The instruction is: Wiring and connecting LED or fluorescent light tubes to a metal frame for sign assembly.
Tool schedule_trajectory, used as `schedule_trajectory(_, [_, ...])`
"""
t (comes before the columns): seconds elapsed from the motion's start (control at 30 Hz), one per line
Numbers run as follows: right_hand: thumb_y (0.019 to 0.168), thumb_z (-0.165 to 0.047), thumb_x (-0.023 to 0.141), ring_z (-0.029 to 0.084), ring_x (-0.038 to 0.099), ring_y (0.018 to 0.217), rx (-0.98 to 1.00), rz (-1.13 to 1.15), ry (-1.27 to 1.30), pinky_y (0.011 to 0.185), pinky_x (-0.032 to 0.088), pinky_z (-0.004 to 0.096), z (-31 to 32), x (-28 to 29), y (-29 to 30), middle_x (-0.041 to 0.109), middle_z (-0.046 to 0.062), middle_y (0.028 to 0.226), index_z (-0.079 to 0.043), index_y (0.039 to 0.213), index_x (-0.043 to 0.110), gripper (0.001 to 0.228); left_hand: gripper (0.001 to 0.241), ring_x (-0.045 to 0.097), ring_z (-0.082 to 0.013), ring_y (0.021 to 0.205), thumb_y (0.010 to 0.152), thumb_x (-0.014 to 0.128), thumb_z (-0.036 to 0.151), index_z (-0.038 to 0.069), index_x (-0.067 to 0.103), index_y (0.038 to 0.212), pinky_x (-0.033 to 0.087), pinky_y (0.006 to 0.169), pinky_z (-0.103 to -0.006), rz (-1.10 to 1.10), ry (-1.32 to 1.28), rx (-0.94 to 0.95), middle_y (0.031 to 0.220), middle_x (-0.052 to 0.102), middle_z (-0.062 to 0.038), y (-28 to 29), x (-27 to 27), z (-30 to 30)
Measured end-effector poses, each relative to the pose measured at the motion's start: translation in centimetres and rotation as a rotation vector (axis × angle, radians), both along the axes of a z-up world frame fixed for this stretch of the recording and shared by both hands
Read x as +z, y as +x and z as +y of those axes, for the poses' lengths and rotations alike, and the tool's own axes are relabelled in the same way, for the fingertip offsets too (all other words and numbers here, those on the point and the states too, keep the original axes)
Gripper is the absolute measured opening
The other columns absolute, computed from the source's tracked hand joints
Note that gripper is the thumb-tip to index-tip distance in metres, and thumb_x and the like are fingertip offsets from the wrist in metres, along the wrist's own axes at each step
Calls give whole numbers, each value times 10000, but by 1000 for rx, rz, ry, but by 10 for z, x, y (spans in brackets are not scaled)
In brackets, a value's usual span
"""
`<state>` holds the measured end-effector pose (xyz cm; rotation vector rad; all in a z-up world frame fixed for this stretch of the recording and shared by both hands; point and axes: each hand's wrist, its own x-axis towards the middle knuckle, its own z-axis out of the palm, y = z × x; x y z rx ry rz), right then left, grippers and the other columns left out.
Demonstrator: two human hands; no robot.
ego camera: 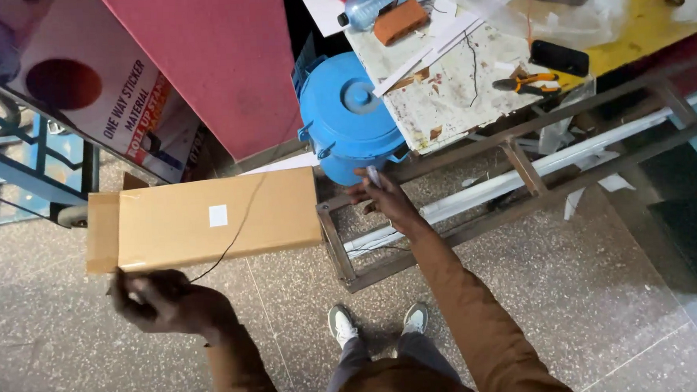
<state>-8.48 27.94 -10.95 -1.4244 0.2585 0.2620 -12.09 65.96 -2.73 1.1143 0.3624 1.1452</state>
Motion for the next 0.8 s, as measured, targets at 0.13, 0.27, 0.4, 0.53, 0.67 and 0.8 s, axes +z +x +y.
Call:
schedule_trajectory(0.13, [1225,-543,523,294,798,1176,33,-101,172,827,683,413,-2,-34,-7,795,198,1333,-52,1660,509,656,218,610,-181,609,1169,659,67,2,671,1377,452,546,-252,91,56,-222,773,620,-118,-4,-39,-42])
schedule_trajectory(0.27, [1183,-631,473,202,694,686,-82,-55,147,423,504,290,3,-70,-11,758,157,987,-31,1402,696,676,159,639,-192,654,1174,622,104,36,703,1293,489,699,-299,217,211,-621,749,670,-109,-9,-52,-77])
schedule_trajectory(0.4, [1226,-499,523,190,659,526,-167,-62,64,317,451,262,9,-63,-39,663,155,890,18,1339,706,559,177,646,-197,742,1161,665,125,57,768,1288,557,787,-370,427,193,-818,785,675,-105,-21,-82,-92])
schedule_trajectory(0.53, [1228,-394,541,265,792,752,-155,-11,40,475,607,305,8,-49,-63,730,198,1085,28,1373,691,471,166,653,-194,731,1170,681,161,86,807,1246,561,759,-380,512,204,-846,753,683,-97,-33,-100,-94])
schedule_trajectory(0.67, [1215,-374,606,359,820,990,-208,-102,-15,651,685,393,-9,-45,-70,746,250,1226,34,1370,684,444,154,630,-177,732,1143,739,192,65,814,1187,552,727,-371,565,158,-905,745,665,-91,-34,-114,-99])
schedule_trajectory(0.8, [1197,-200,632,341,825,983,-451,-138,-86,679,674,361,-24,-15,-84,774,227,1202,41,1301,714,274,116,565,-169,740,1143,721,133,64,810,1168,543,731,-409,537,196,-842,776,688,-100,-43,-108,-109])
